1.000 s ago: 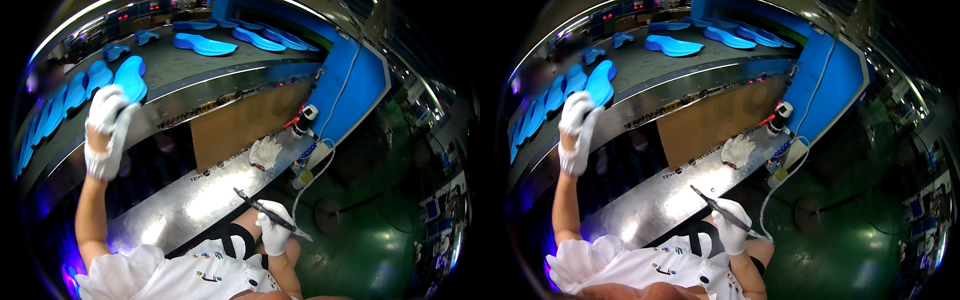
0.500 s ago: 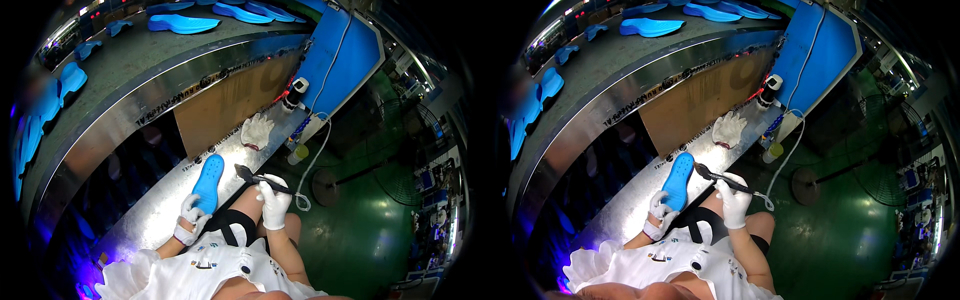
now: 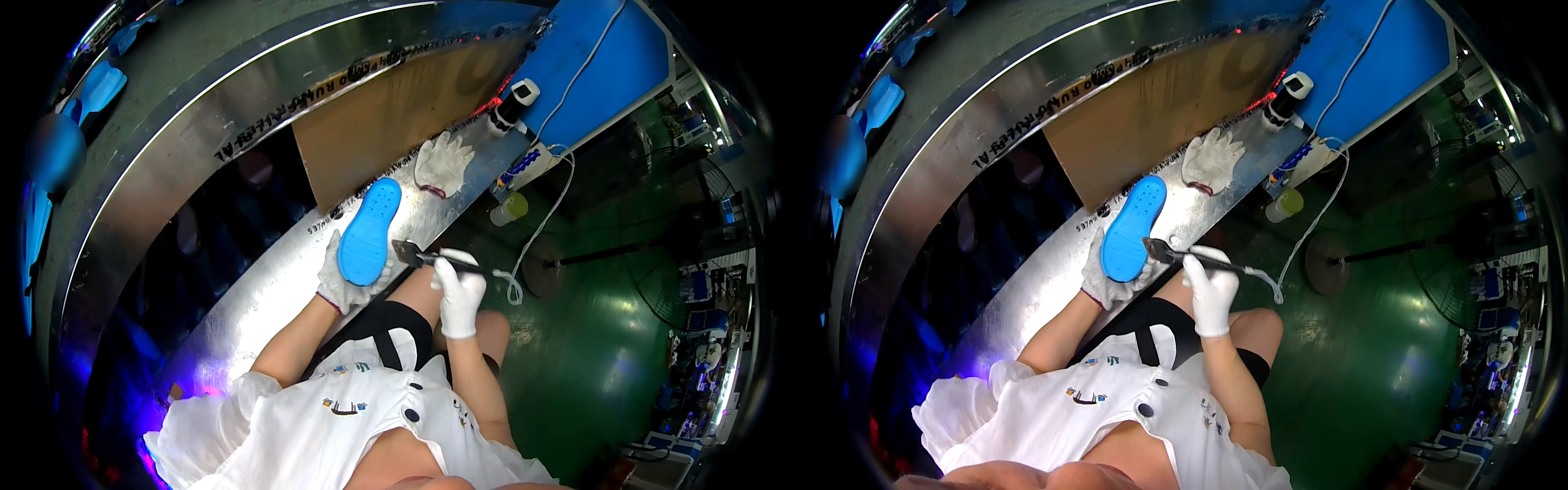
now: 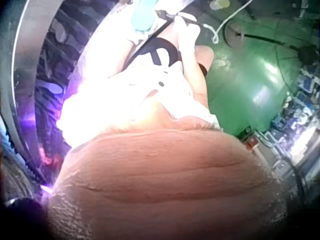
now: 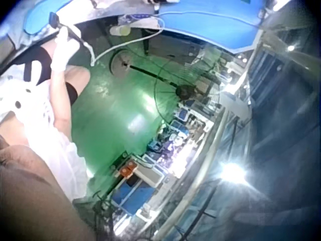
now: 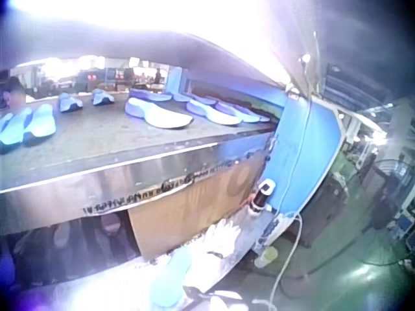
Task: The person applies glue to the bottom of blue shoe soles using a brush tool while holding the sole in a gloved hand, then places the soles onto a moving conveyor belt.
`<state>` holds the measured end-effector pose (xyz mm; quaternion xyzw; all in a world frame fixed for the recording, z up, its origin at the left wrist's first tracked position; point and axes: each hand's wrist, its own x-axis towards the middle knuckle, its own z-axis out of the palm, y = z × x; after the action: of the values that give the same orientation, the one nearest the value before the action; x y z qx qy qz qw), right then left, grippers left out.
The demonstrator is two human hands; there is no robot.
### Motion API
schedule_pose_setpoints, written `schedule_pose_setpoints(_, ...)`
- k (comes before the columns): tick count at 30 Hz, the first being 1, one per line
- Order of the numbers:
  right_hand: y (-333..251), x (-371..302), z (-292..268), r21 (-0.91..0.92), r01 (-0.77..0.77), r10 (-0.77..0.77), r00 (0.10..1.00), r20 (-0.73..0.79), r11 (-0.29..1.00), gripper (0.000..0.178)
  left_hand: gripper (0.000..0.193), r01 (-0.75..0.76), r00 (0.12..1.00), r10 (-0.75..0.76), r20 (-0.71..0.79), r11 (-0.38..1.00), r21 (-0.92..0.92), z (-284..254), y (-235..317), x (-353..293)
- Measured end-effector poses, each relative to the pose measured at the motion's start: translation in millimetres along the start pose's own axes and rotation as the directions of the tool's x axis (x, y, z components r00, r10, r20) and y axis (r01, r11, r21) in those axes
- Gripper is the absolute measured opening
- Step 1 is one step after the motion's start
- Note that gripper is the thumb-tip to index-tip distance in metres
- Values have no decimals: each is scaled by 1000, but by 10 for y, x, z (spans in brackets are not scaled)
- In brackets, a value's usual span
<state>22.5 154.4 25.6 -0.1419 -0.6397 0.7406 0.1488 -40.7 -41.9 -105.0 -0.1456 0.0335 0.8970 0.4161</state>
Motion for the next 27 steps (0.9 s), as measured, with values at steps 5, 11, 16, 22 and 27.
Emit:
schedule_pose_setpoints(5,-63,298,305,-550,402,-341,915,215,732,16,96,-189,974,184,134,982,22,644,-644,-166)
schedule_pose_setpoints(11,-612,-192,195,-327,650,-475,740,476,686,21,88,-376,909,356,216,925,58,837,-596,-124)
schedule_pose_setpoints(16,-758,-130,231,-450,833,-683,534,498,323,23,85,-282,937,273,217,959,9,1080,-875,-361)
schedule_pose_setpoints(22,-772,-155,119,-259,510,-485,860,157,820,22,84,-167,855,60,516,972,163,1271,-864,-429)
schedule_pose_setpoints(27,-894,-419,169,-225,815,-602,553,576,534,23,84,-467,877,397,272,839,280,833,-848,-228)
